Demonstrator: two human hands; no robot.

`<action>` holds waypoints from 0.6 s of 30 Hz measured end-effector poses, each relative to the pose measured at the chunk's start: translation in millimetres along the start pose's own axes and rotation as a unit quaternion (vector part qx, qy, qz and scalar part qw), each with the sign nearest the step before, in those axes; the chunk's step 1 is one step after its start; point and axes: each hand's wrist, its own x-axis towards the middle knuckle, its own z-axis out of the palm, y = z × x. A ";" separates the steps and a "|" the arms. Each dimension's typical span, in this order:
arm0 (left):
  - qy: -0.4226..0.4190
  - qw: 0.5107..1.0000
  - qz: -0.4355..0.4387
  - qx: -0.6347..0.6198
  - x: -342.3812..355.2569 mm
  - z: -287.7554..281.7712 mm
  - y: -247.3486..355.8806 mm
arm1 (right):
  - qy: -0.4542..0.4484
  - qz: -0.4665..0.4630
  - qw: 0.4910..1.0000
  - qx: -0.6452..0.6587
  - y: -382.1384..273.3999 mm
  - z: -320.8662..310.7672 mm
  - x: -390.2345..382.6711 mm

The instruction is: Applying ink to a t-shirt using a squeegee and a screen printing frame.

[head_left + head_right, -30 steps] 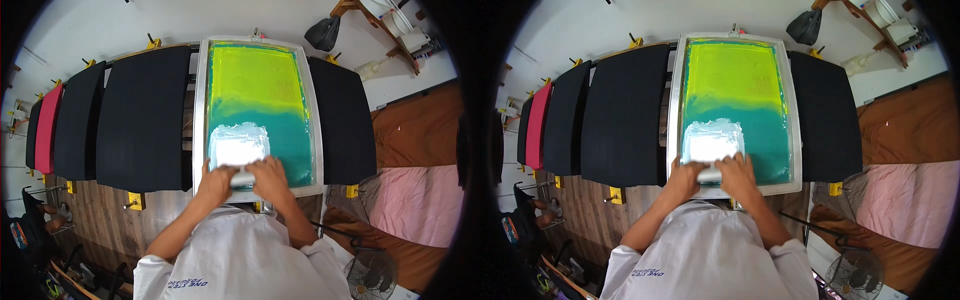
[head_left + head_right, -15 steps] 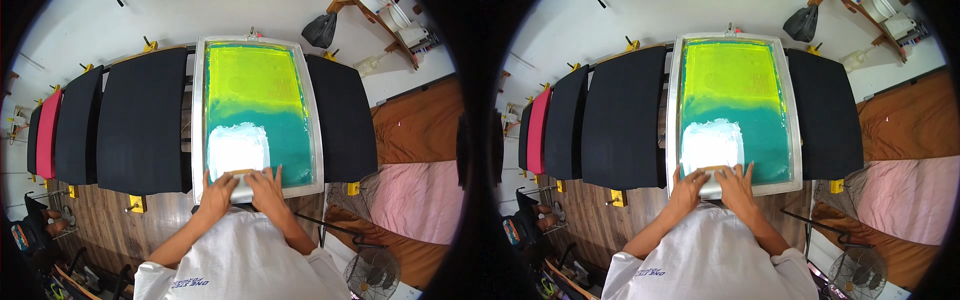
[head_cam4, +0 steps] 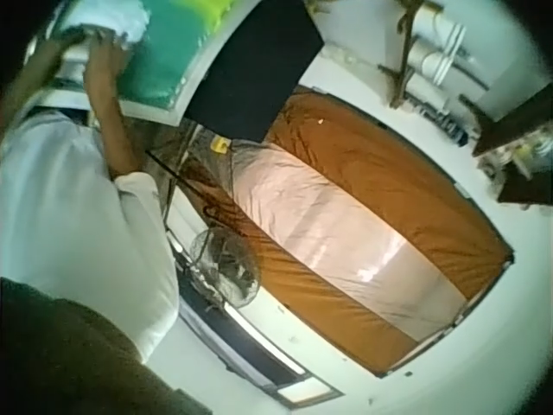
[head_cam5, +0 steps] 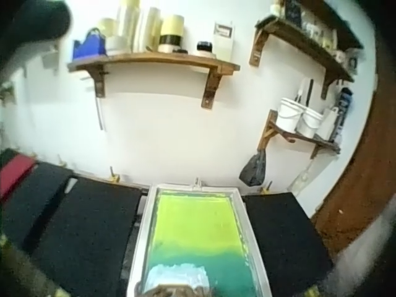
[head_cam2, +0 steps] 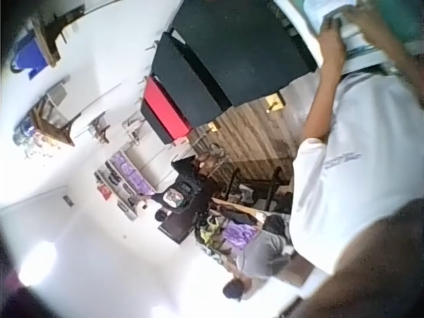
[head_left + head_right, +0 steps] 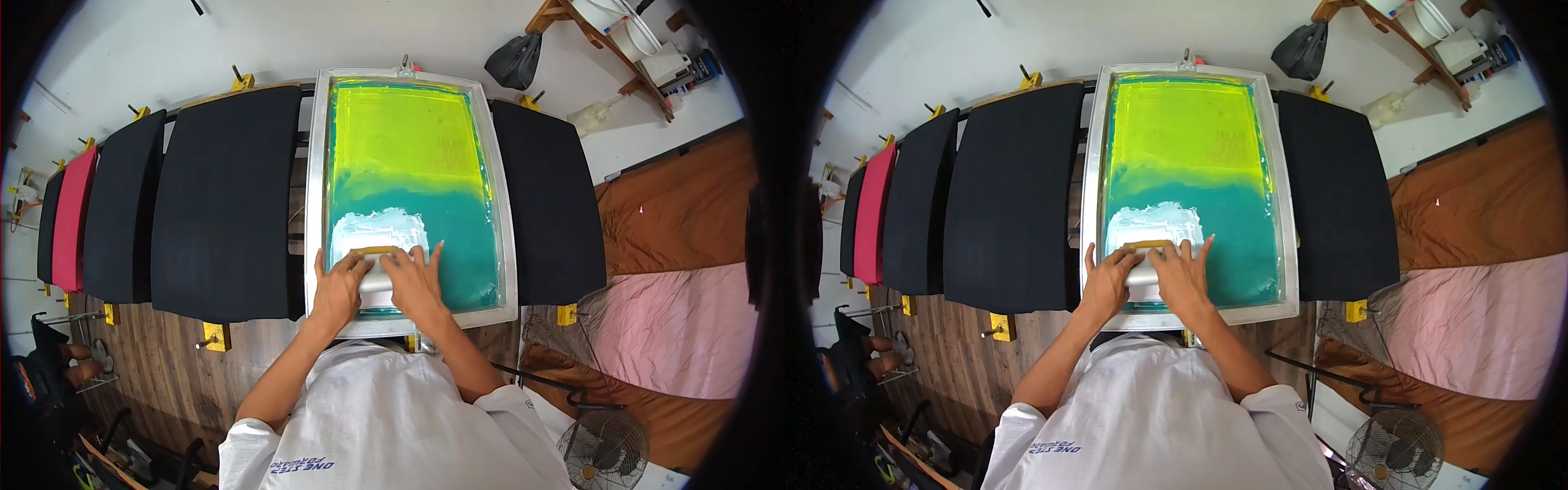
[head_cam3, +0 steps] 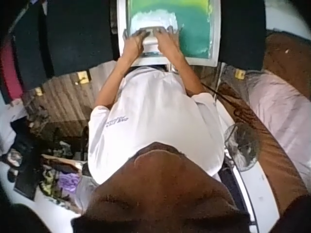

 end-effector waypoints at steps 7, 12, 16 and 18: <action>-0.082 0.996 -0.016 0.035 -48.4 -8.7 25.3 | -0.035 -0.014 0.998 0.052 -8.8 -6.2 -50.2; -0.073 0.997 -0.021 -0.021 -22.7 -20.4 21.8 | -0.053 -0.012 0.997 0.063 -0.7 -20.9 -24.2; -0.025 0.999 -0.029 -0.017 25.2 -21.3 2.9 | -0.029 0.002 0.999 0.040 11.8 -12.6 29.1; -0.051 0.998 -0.036 -0.005 24.3 -20.9 2.6 | -0.040 0.010 0.998 0.048 11.2 -11.4 24.9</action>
